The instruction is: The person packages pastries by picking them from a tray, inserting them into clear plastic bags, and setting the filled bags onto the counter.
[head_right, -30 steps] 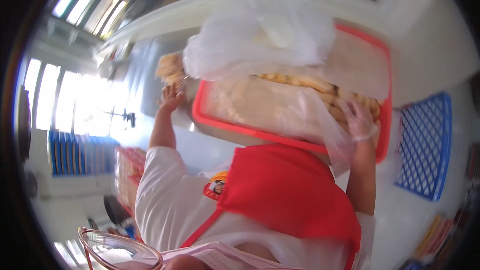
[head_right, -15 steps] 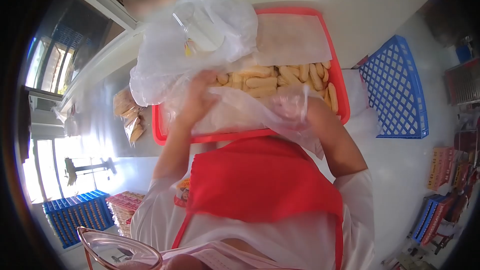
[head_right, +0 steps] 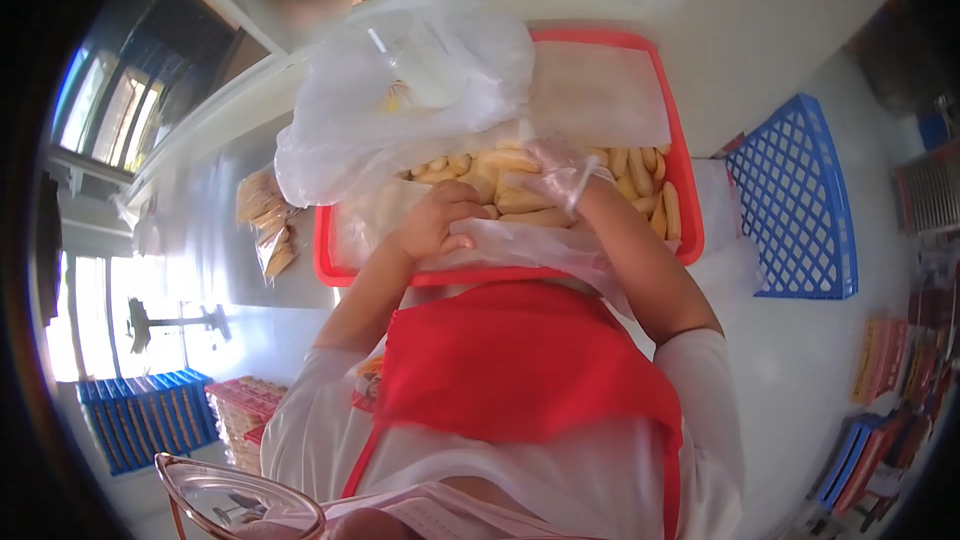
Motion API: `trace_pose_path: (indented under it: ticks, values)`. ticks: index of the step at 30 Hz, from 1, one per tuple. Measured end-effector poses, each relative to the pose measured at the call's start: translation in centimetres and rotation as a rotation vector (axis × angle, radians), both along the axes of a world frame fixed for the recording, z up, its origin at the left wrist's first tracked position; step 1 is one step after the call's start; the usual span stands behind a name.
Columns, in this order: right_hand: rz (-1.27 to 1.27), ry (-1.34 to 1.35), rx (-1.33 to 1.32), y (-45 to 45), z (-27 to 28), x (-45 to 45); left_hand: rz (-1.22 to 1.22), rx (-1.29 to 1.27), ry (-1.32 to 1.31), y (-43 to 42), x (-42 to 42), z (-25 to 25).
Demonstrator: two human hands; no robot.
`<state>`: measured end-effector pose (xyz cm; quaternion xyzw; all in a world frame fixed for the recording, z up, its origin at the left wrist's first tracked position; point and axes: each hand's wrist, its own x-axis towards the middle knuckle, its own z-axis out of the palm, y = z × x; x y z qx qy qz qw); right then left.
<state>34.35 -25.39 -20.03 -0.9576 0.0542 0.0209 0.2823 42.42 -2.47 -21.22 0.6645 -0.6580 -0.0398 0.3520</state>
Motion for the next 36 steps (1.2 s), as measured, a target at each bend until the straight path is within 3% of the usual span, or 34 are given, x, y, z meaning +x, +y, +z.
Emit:
trace_pose_path:
  ticks: [4, 7, 10, 12, 14, 17, 20, 24, 27, 29, 31, 36]
  values:
    - [-0.004, -0.093, 0.039, -0.3, -0.4, -0.9, -0.013, 0.044, 0.179, 0.1, 1.1, -1.3]
    - [-0.086, -0.054, -0.009, 0.2, -1.4, -0.8, 0.179, -0.013, 0.183, -0.1, 0.8, -0.7]
    - [-0.063, 0.011, -0.075, -0.3, -2.2, -0.3, 0.563, -0.036, 0.185, -0.6, 2.1, 0.9]
    - [-0.034, 0.045, -0.069, -0.1, -1.5, -0.7, 0.54, -0.036, -0.226, -1.0, 6.0, 1.1]
    - [-0.024, 0.077, -0.015, 1.4, 1.0, -1.3, 0.614, 0.04, -0.319, -2.1, 7.9, 2.6]
    - [0.27, -0.08, -0.183, 0.0, -2.5, -2.2, 0.702, 0.194, -0.486, -3.0, 10.3, 2.4]
    - [0.234, 0.133, -0.186, 2.0, 3.0, -4.3, 0.742, 0.392, -0.565, -3.7, 11.2, 2.3]
    - [0.127, 0.007, -0.339, 1.9, 2.7, -6.5, 0.734, 0.403, -0.587, -4.1, 11.1, 2.5]
    - [0.087, -0.089, -0.477, 0.8, 1.8, -6.9, 0.675, 0.1, -0.433, -4.3, 6.9, 4.7]
    - [0.128, -0.102, -0.481, 0.3, 0.2, -7.3, 0.489, -0.02, -0.246, -4.8, 3.2, 3.8]
    - [0.118, -0.035, -0.511, 0.6, 0.5, -7.6, 0.212, 0.059, -0.081, -4.8, -0.3, 3.1]
    - [0.125, -0.201, -0.474, 0.6, 0.8, -7.8, 0.107, 0.173, -0.083, -3.4, -5.9, 2.1]
